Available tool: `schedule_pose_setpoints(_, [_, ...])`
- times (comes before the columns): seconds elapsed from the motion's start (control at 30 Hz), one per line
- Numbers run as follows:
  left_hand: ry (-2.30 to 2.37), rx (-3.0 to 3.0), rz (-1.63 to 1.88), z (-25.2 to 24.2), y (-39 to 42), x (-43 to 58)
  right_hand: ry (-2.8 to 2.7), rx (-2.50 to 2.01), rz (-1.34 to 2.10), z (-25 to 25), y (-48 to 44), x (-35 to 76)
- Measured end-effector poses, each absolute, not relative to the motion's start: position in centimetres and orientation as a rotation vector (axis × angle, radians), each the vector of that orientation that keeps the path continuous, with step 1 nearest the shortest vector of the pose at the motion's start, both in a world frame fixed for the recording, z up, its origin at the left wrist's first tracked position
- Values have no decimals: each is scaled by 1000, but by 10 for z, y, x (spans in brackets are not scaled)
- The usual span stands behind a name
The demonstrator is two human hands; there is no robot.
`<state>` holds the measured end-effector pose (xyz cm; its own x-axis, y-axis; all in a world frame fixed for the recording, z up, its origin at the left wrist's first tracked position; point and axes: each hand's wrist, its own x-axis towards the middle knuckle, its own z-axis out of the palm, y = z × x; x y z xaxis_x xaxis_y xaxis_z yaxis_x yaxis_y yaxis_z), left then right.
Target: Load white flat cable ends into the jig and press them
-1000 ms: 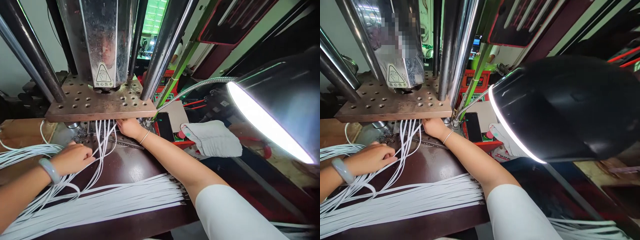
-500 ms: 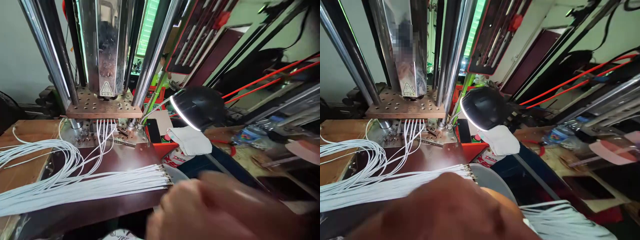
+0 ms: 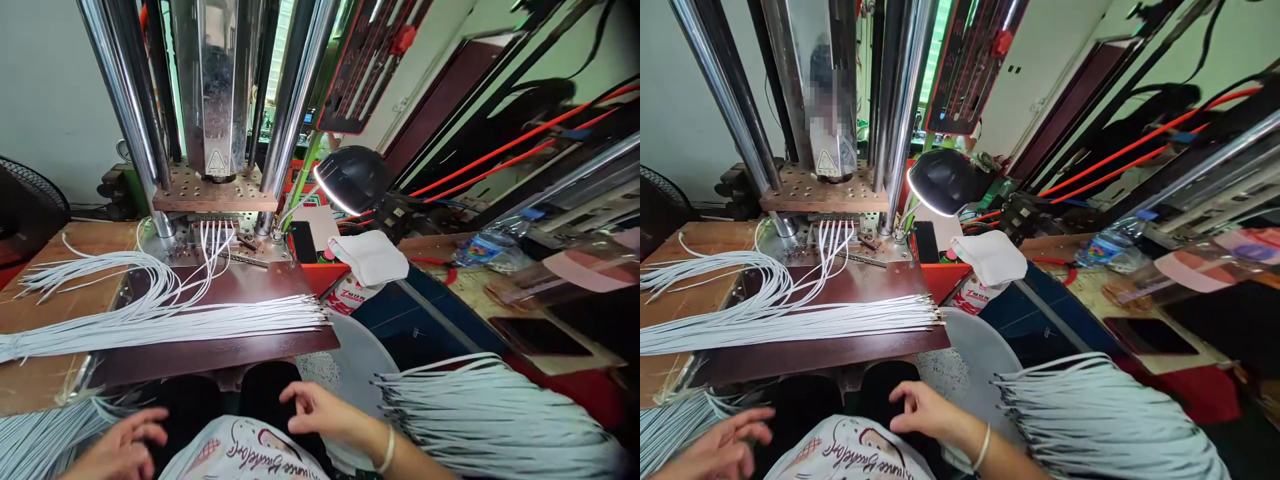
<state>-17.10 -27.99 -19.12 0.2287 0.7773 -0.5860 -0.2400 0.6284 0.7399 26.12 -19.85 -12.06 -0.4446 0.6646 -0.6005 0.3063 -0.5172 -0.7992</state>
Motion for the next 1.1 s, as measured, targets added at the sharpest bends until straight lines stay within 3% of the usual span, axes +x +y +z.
schedule_pose_setpoints(0.17, [1260,181,1459,-216,-224,-138,-515,-1239,1692,-211,-181,227])
schedule_pose_setpoints(0.27, [1311,235,1575,-221,-206,-124,-402,-1166,1510,-228,-169,212])
schedule_pose_setpoints(0.67, [1200,365,1564,-235,-202,-132,-398,-1136,1598,-231,-165,215])
schedule_pose_setpoints(0.93, [1494,722,1387,-261,-214,-147,-477,-1169,1666,-234,-174,215])
schedule_pose_setpoints(1.0, [1645,882,1218,-272,-219,-155,-695,-1269,1717,-226,-189,216])
schedule_pose_setpoints(1.1, [1828,1152,839,-281,-222,-164,-1645,-1181,1520,-186,-201,223])
